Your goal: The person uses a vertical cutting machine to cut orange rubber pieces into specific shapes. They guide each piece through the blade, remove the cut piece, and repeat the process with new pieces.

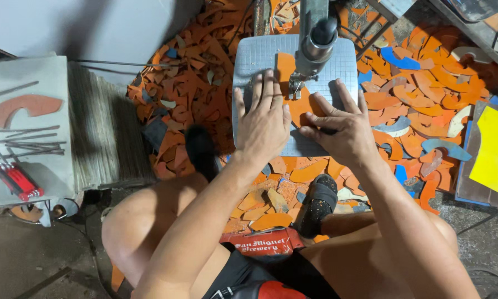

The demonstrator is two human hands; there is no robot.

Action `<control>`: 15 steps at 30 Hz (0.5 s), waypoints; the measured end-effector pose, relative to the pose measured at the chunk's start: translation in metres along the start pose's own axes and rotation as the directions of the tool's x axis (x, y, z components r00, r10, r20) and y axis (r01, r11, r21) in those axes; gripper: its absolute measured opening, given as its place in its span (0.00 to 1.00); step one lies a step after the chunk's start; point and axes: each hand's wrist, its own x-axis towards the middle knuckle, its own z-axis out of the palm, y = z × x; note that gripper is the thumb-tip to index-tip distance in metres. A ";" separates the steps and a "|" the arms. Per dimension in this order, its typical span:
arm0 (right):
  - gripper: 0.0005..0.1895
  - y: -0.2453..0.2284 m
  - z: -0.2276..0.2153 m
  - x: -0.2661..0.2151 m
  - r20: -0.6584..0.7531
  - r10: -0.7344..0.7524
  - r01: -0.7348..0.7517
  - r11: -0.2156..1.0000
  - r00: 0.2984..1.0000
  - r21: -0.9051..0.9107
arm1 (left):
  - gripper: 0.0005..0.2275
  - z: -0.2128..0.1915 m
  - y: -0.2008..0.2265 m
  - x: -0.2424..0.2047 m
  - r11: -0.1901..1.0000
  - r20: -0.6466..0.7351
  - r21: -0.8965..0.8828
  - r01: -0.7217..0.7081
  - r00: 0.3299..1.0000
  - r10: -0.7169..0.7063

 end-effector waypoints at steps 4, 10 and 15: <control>0.20 -0.011 0.004 -0.002 -0.032 0.051 -0.053 0.997 0.998 -0.052 | 0.27 -0.004 -0.005 0.006 1.000 0.061 -0.024 -0.012 0.998 0.014; 0.19 -0.028 0.005 0.001 -0.071 0.043 -0.052 0.991 0.997 -0.126 | 0.26 -0.015 -0.009 0.015 0.998 0.094 -0.058 -0.015 0.995 0.021; 0.17 -0.044 0.016 0.003 -0.115 0.030 -0.054 0.976 0.993 -0.209 | 0.24 -0.023 -0.017 0.026 0.994 0.168 -0.112 0.006 0.986 0.013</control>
